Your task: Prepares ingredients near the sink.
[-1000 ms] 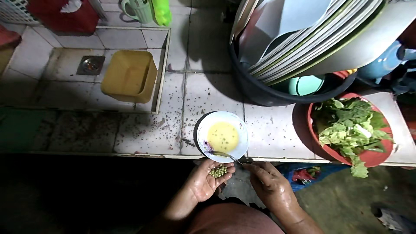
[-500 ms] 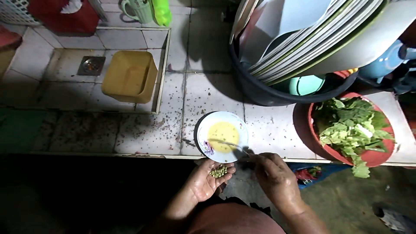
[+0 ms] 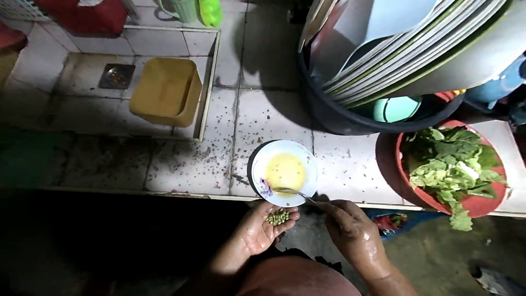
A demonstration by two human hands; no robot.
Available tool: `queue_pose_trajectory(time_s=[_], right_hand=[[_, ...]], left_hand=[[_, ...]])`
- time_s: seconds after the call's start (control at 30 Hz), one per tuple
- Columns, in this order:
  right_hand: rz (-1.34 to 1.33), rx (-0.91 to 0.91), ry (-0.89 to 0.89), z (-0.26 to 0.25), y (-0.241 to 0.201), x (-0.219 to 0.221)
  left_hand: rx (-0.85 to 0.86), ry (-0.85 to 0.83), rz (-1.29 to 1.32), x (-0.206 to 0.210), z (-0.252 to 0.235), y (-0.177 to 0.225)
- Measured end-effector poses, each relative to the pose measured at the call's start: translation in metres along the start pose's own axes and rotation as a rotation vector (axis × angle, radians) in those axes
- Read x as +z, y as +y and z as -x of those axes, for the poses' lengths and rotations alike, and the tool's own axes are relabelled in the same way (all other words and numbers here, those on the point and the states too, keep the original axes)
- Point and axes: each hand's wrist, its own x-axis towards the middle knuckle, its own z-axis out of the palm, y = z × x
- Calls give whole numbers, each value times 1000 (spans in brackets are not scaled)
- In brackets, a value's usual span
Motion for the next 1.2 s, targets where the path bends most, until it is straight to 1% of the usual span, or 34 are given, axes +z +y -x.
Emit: queue_pose_trajectory(time_s=[0.23,0.4,0.63,0.83,1.03,1.1,1.2], right_hand=[[-22,-19,9,5,2,0],[-39,-34,17,8,3,-1],[-77,-49,-31,5,7,-1],[-87,-115,-29,2,10,1],[-108,-174,-17,18,7,-8],[-113,-150,4,25,1,-11],[-118,-34,93,35,-11,-17]], left_hand=[[5,23,-2,2,1,0],[1,-2,-17,0,0,0],[29,13,-12,5,1,-7],[97,61,20,13,-3,-20],[122,115,45,18,1,-22],[114,123,29,19,1,-20],[102,103,-48,18,1,-18]])
